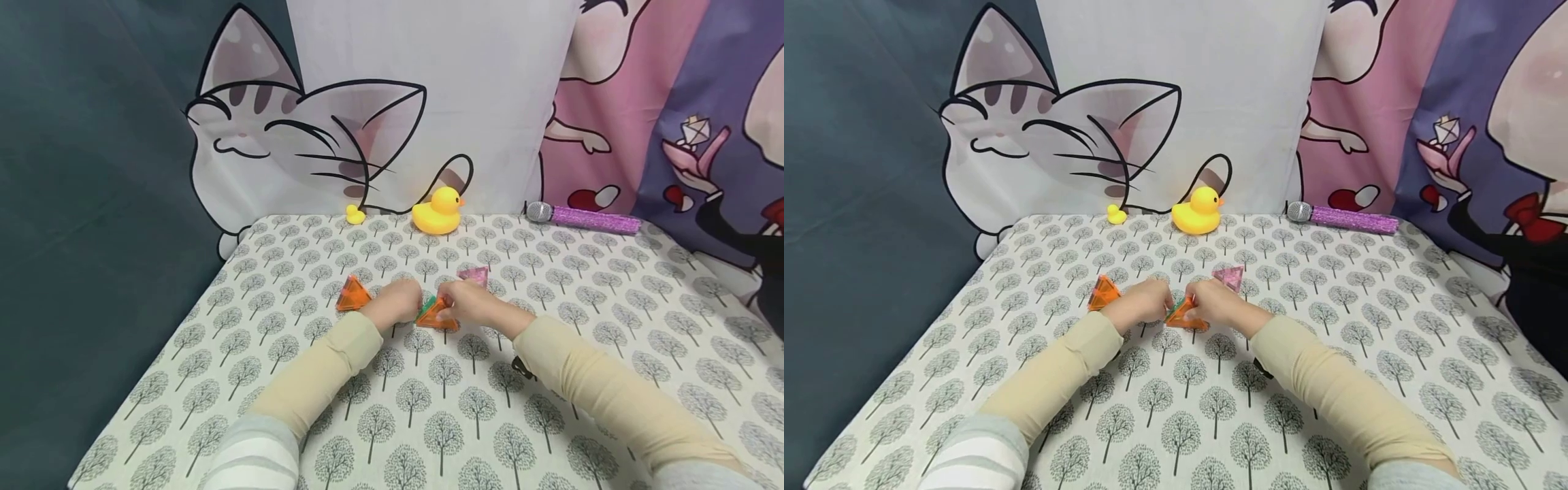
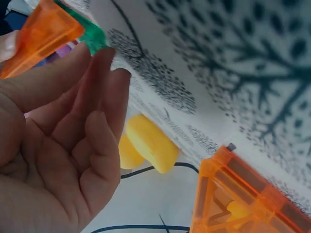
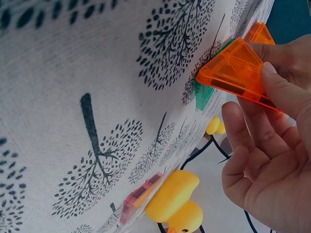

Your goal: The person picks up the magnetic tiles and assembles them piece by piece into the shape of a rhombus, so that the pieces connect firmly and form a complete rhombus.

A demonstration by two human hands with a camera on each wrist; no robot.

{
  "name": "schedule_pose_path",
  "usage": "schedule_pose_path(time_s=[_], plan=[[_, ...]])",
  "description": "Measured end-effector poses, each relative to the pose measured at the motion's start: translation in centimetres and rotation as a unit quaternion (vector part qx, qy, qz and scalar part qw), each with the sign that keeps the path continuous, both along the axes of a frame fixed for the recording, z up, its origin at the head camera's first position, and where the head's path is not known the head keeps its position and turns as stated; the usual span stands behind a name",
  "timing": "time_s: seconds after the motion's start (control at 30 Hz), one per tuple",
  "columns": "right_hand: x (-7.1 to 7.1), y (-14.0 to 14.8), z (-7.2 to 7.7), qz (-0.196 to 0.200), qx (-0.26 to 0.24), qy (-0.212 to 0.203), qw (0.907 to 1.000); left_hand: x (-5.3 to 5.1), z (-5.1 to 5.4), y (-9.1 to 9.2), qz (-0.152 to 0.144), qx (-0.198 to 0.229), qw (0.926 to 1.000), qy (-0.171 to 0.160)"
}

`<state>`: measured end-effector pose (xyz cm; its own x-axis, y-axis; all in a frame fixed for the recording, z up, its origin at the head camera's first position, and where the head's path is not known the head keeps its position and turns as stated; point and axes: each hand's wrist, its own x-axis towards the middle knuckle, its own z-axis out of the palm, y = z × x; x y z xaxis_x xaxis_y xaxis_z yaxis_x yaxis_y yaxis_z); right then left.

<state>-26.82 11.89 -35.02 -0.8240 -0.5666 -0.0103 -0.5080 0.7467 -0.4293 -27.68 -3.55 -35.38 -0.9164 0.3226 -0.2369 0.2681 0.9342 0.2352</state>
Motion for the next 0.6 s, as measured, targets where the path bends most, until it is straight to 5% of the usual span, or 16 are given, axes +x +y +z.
schedule_pose_path(time_s=[0.4,0.6], plan=[[-0.3,1.1,0.6,0.013,-0.022,-0.051,0.9984,1.2,0.6,0.3,-0.03,0.001,0.9994,0.014],[-0.9,2.6,1.0,0.012,-0.01,-0.028,0.9995,1.3,0.6,0.3,-0.019,0.001,0.9998,0.007]])
